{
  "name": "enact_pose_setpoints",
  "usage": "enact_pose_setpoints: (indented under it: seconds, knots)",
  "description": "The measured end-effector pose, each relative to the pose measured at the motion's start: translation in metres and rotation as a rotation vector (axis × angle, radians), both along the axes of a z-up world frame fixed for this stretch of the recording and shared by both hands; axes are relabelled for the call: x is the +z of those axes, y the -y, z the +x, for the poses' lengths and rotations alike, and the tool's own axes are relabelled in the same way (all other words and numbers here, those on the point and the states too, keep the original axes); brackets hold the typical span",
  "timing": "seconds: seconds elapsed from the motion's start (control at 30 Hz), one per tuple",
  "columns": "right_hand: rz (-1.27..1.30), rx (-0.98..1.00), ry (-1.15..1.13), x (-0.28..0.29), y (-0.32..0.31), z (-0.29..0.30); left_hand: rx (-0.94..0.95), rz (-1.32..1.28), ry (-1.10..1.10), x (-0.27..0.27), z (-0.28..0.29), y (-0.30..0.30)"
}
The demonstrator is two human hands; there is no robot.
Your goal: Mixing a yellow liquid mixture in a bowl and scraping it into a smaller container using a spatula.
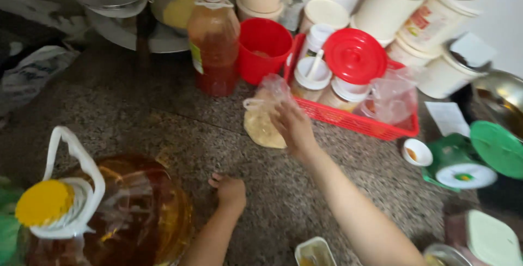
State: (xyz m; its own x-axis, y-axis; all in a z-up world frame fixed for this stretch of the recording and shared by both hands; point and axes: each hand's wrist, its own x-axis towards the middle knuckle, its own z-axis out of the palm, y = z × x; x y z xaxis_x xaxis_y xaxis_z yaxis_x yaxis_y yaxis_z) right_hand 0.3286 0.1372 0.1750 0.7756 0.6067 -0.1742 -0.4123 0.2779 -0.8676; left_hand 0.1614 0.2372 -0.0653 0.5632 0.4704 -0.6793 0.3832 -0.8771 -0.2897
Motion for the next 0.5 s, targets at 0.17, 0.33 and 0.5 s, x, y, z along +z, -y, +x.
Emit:
enact_pose_setpoints:
  seconds: [0.17,0.33,0.5]
  knots:
    - [0.299,0.084,-0.344,-0.109,-0.145,0.186,-0.065,-0.082,0.025,0.090,-0.015,0.012]
    - [0.242,0.003,-0.547,-0.130,-0.215,0.261,-0.048,-0.048,0.018,0.021,-0.017,0.009]
    - [0.171,-0.175,-0.386,-0.086,-0.214,0.237,-0.194,-0.072,-0.126,0.119,-0.019,0.010]
